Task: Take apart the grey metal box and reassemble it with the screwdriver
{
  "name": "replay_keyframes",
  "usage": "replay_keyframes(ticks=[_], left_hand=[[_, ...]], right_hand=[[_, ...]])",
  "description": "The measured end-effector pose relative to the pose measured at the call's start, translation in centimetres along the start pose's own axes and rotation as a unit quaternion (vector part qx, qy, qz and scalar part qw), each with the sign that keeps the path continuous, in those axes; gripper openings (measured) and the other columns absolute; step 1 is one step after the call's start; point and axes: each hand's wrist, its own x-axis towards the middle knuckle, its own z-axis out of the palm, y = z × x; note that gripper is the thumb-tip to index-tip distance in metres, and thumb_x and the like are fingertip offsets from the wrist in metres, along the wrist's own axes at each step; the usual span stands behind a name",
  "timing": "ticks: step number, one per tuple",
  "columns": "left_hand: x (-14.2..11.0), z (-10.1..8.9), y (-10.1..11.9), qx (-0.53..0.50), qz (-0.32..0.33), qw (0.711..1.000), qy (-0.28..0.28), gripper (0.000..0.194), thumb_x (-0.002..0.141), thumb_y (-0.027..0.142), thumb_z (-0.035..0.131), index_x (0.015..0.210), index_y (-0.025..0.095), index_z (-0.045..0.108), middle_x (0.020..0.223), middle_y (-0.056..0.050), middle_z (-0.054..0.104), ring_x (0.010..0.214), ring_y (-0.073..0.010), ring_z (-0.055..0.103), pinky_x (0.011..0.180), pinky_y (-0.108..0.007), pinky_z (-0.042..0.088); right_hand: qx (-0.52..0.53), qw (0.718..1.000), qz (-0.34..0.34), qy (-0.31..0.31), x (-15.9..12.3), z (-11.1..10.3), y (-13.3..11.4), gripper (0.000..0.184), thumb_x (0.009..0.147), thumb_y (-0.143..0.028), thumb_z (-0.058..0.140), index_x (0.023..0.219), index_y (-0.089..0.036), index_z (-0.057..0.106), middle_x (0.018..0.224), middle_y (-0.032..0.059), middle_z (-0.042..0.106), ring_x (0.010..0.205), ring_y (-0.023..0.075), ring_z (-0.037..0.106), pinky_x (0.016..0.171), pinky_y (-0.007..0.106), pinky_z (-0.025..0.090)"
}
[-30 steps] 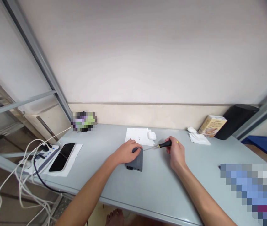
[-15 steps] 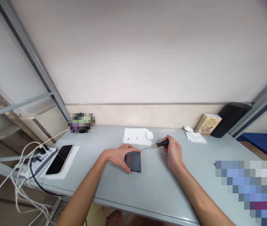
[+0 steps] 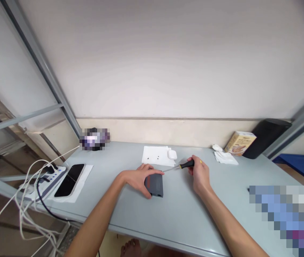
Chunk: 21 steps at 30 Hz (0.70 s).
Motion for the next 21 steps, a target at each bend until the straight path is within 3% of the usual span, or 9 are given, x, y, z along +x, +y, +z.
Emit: replay_keyframes(ticks=[13,21], left_hand=[[0.8,1.3,1.1,-0.012,0.018,0.998,0.056,0.094,0.061,0.037,0.088,0.148,0.043,0.054,0.135,-0.008,0.043,0.141,-0.038,0.036,0.118,-0.052,0.039],[1.2,2.2,1.1,-0.042,0.016,0.995,0.088,0.088,0.065,0.048,0.09,0.146,0.044,0.056,0.135,-0.008,0.042,0.142,-0.0372,0.035,0.118,-0.053,0.039]], right_hand=[[-0.008,1.0,0.008,0.013,-0.1,0.2,0.0,0.027,0.078,-0.045,0.067,0.07,-0.019,0.064,0.063,-0.0017,0.056,0.053,0.0112,0.043,0.046,0.025,0.03],[0.005,1.0,-0.002,0.029,0.0,0.1,-0.1,0.027,0.078,-0.045,0.067,0.069,-0.019,0.064,0.065,-0.001,0.058,0.055,0.0116,0.046,0.046,0.025,0.032]])
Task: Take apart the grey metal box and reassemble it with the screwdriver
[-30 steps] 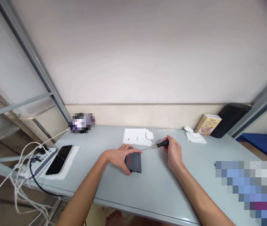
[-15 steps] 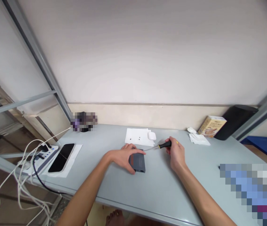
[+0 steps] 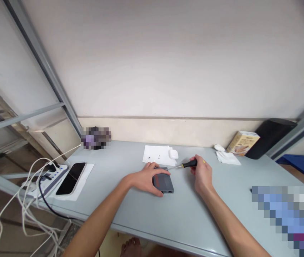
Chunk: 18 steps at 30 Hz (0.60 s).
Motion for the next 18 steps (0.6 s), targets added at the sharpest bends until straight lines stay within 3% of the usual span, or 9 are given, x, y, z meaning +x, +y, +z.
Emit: replay_keyframes(ticks=[18], left_hand=[[-0.08,-0.11,0.48,0.005,-0.011,1.0,-0.009,0.09,0.067,0.057,0.089,0.148,0.044,0.053,0.137,-0.009,0.042,0.141,-0.0371,0.036,0.119,-0.053,0.038]], right_hand=[[0.0,1.0,0.005,-0.005,-0.1,-0.07,-0.07,0.026,0.078,-0.043,0.068,0.07,-0.018,0.065,0.067,-0.0007,0.057,0.056,0.0114,0.044,0.046,0.025,0.032]])
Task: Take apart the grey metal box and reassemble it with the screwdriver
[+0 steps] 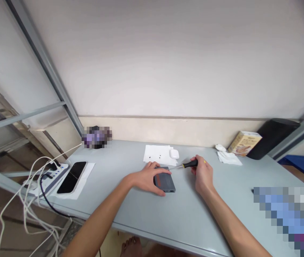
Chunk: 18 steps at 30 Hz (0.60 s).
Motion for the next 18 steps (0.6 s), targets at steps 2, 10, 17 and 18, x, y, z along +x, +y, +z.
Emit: replay_keyframes(ticks=[2,10,17,18], left_hand=[[-0.01,-0.04,0.16,0.001,0.001,1.0,0.001,0.091,0.065,0.058,0.09,0.147,0.043,0.054,0.135,-0.009,0.043,0.14,-0.0376,0.036,0.119,-0.054,0.038],[-0.15,-0.23,0.61,0.007,-0.008,1.0,-0.002,0.091,0.067,0.06,0.088,0.149,0.044,0.052,0.135,-0.01,0.041,0.14,-0.0387,0.036,0.118,-0.056,0.038],[-0.09,-0.07,0.59,0.011,-0.002,1.0,0.007,0.093,0.064,0.066,0.088,0.148,0.043,0.054,0.135,-0.01,0.044,0.138,-0.0401,0.038,0.117,-0.055,0.039],[-0.1,-0.06,0.57,0.01,-0.002,1.0,0.006,0.093,0.064,0.066,0.088,0.148,0.043,0.054,0.134,-0.01,0.045,0.138,-0.04,0.038,0.117,-0.055,0.039]], right_hand=[[0.003,1.0,-0.002,-0.003,0.11,-0.02,0.12,0.026,0.078,-0.043,0.068,0.07,-0.018,0.064,0.066,-0.0009,0.057,0.055,0.0111,0.042,0.046,0.025,0.031],[-0.006,1.0,-0.004,-0.002,0.2,-0.08,0.3,0.029,0.077,-0.047,0.069,0.07,-0.019,0.063,0.06,-0.0028,0.052,0.052,0.0116,0.042,0.046,0.027,0.03],[-0.001,1.0,0.003,0.003,0.15,-0.01,0.16,0.026,0.075,-0.044,0.069,0.069,-0.019,0.064,0.06,-0.0023,0.053,0.051,0.0108,0.042,0.045,0.025,0.03],[-0.001,1.0,0.004,0.004,0.2,0.0,0.19,0.026,0.075,-0.044,0.069,0.068,-0.019,0.064,0.06,-0.0024,0.053,0.051,0.0107,0.042,0.045,0.025,0.031]])
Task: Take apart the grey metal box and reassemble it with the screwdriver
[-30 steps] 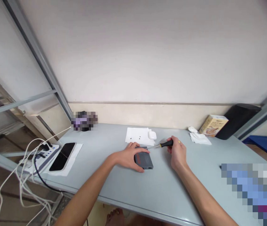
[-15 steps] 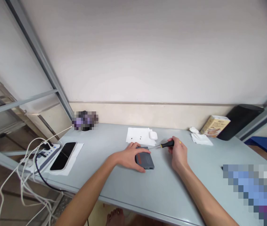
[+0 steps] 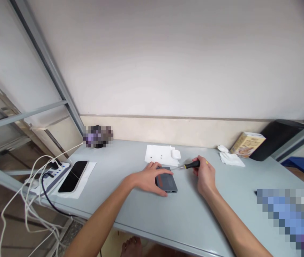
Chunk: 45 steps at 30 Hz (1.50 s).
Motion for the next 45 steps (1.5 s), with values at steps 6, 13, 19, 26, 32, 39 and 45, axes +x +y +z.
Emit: replay_keyframes(ticks=[6,13,19,26,32,39,45], left_hand=[[-0.1,-0.1,0.0,-0.003,-0.002,1.0,-0.004,0.093,0.065,0.065,0.088,0.149,0.043,0.053,0.135,-0.01,0.042,0.139,-0.0396,0.036,0.117,-0.056,0.038],[-0.2,-0.1,0.2,0.001,0.0,1.0,-0.005,0.093,0.066,0.065,0.087,0.149,0.042,0.053,0.138,-0.01,0.044,0.14,-0.0408,0.037,0.116,-0.055,0.04],[-0.2,-0.1,0.2,0.0,-0.002,1.0,-0.004,0.092,0.066,0.066,0.087,0.149,0.044,0.053,0.139,-0.01,0.044,0.14,-0.0405,0.037,0.116,-0.056,0.039],[-0.2,-0.2,0.1,0.002,0.008,1.0,-0.004,0.093,0.066,0.065,0.087,0.15,0.042,0.052,0.138,-0.01,0.047,0.14,-0.0402,0.037,0.116,-0.055,0.039],[-0.2,-0.6,-0.5,-0.012,0.029,0.999,-0.012,0.085,0.069,0.061,0.087,0.146,0.041,0.057,0.138,-0.009,0.049,0.138,-0.0368,0.042,0.116,-0.051,0.041],[-0.1,-0.8,-0.6,-0.017,0.037,0.999,-0.016,0.082,0.07,0.059,0.087,0.144,0.039,0.059,0.133,-0.009,0.055,0.138,-0.0366,0.041,0.117,-0.051,0.04],[-0.1,-0.7,-0.8,-0.017,0.035,0.999,-0.004,0.079,0.07,0.053,0.088,0.142,0.04,0.061,0.136,-0.009,0.051,0.14,-0.0374,0.04,0.117,-0.051,0.04]], right_hand=[[-0.003,1.0,0.004,-0.002,0.0,0.0,0.1,0.027,0.076,-0.044,0.068,0.069,-0.018,0.064,0.06,-0.0027,0.052,0.051,0.0107,0.043,0.044,0.025,0.03],[-0.016,1.0,-0.008,-0.011,0.1,-0.2,0.4,0.028,0.076,-0.046,0.069,0.071,-0.019,0.064,0.06,-0.003,0.052,0.051,0.0112,0.042,0.044,0.025,0.03],[-0.017,1.0,-0.006,-0.006,0.1,-0.1,0.3,0.027,0.074,-0.046,0.068,0.07,-0.02,0.062,0.06,-0.003,0.052,0.05,0.0111,0.04,0.044,0.026,0.029],[-0.016,1.0,0.004,-0.001,0.0,-0.1,0.1,0.024,0.076,-0.042,0.066,0.069,-0.019,0.064,0.06,-0.0023,0.051,0.051,0.0108,0.04,0.044,0.024,0.029],[-0.01,1.0,0.009,0.0,0.0,-0.2,0.0,0.025,0.078,-0.042,0.066,0.069,-0.018,0.063,0.062,-0.0024,0.052,0.051,0.0102,0.041,0.045,0.024,0.03],[0.002,1.0,0.009,-0.002,-0.1,-0.1,-0.2,0.026,0.078,-0.042,0.067,0.068,-0.018,0.064,0.059,-0.0026,0.051,0.052,0.0105,0.041,0.045,0.024,0.03],[0.012,1.0,0.003,-0.003,0.0,-0.1,-0.1,0.026,0.077,-0.042,0.069,0.068,-0.018,0.064,0.062,-0.002,0.053,0.053,0.0106,0.042,0.044,0.023,0.03]])
